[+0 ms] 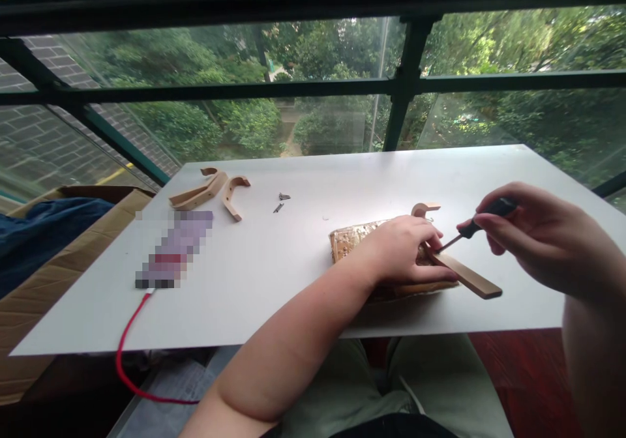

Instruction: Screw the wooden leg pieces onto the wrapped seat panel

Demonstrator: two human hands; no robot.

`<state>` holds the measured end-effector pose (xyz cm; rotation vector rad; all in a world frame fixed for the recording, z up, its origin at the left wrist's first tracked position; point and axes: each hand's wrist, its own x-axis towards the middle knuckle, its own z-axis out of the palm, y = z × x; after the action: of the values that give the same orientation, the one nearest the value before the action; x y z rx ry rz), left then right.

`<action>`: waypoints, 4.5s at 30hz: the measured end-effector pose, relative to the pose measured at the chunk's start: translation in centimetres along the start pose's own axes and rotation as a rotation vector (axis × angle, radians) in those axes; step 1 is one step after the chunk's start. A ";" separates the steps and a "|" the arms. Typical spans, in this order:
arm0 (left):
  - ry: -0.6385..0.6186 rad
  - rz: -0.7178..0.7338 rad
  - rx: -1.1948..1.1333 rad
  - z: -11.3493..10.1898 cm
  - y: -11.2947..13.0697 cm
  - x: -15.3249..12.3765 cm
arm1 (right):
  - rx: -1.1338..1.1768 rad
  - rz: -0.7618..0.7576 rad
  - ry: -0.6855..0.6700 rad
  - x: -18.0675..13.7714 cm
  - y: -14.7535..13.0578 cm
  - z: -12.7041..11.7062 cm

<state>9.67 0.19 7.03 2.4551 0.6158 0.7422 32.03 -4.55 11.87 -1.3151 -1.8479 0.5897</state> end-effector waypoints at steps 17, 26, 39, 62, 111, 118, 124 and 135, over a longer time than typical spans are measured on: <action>0.013 0.031 -0.028 0.1 -0.2 0.1 | 0.441 -0.173 0.019 -0.3 -0.5 2.6; -0.002 0.012 -0.032 -0.1 0.0 0.1 | 0.498 -0.146 0.075 -0.6 0.1 2.8; 0.006 0.021 -0.013 -0.1 0.1 0.1 | 0.315 -0.199 0.209 -0.9 -0.1 3.2; 0.000 -0.038 -0.026 0.0 0.0 0.1 | 0.538 -0.252 0.260 0.5 0.2 3.6; 0.010 -0.070 -0.012 0.0 0.1 -0.1 | 0.472 -0.202 0.315 0.0 0.3 4.5; 0.018 -0.066 -0.021 0.1 0.1 -0.1 | 0.504 -0.205 0.254 0.0 0.5 4.2; 0.015 -0.054 -0.025 0.0 0.2 0.0 | 0.481 -0.220 0.252 0.1 0.3 4.4; 0.016 -0.048 -0.022 0.1 0.1 0.0 | 0.518 -0.290 0.338 0.1 0.1 4.1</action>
<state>9.75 0.11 6.98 2.4085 0.6665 0.7466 28.75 -4.15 9.39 -0.7353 -1.4421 0.5950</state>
